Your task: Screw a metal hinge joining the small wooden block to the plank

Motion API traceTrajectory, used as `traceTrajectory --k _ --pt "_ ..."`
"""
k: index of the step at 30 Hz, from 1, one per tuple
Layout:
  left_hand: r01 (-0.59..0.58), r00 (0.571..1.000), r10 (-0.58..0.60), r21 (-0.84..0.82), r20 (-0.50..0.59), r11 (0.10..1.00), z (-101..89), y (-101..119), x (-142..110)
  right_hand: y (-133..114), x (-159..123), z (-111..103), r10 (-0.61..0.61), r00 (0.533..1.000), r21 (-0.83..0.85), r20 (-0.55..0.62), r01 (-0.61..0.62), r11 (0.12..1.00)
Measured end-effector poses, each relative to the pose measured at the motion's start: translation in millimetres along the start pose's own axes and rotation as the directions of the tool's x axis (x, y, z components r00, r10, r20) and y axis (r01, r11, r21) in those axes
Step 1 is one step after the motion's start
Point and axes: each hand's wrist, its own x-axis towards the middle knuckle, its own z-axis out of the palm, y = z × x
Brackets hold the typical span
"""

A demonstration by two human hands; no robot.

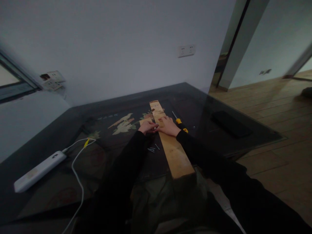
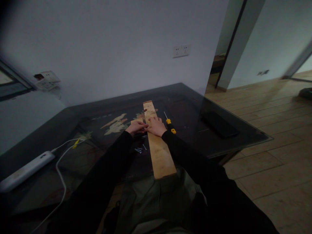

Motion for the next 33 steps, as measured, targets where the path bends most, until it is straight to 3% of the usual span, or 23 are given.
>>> traceTrajectory --k 12,17,33 --pt "-0.041 0.998 0.04 0.014 0.045 0.999 1.6 -4.0 3.8 -19.9 -31.5 4.3 0.013 1.0 -0.178 0.018 -0.01 0.984" --pt "-0.079 0.997 0.079 0.037 -0.01 0.996 3.5 -3.9 5.1 -20.9 -33.2 2.1 0.006 1.0 -0.177 -0.025 -0.011 0.984" --pt "-0.1 0.994 0.102 0.055 -0.039 0.993 7.4 -0.3 -2.0 -26.9 -37.7 -6.3 0.013 0.997 -0.147 -0.078 -0.024 0.989"
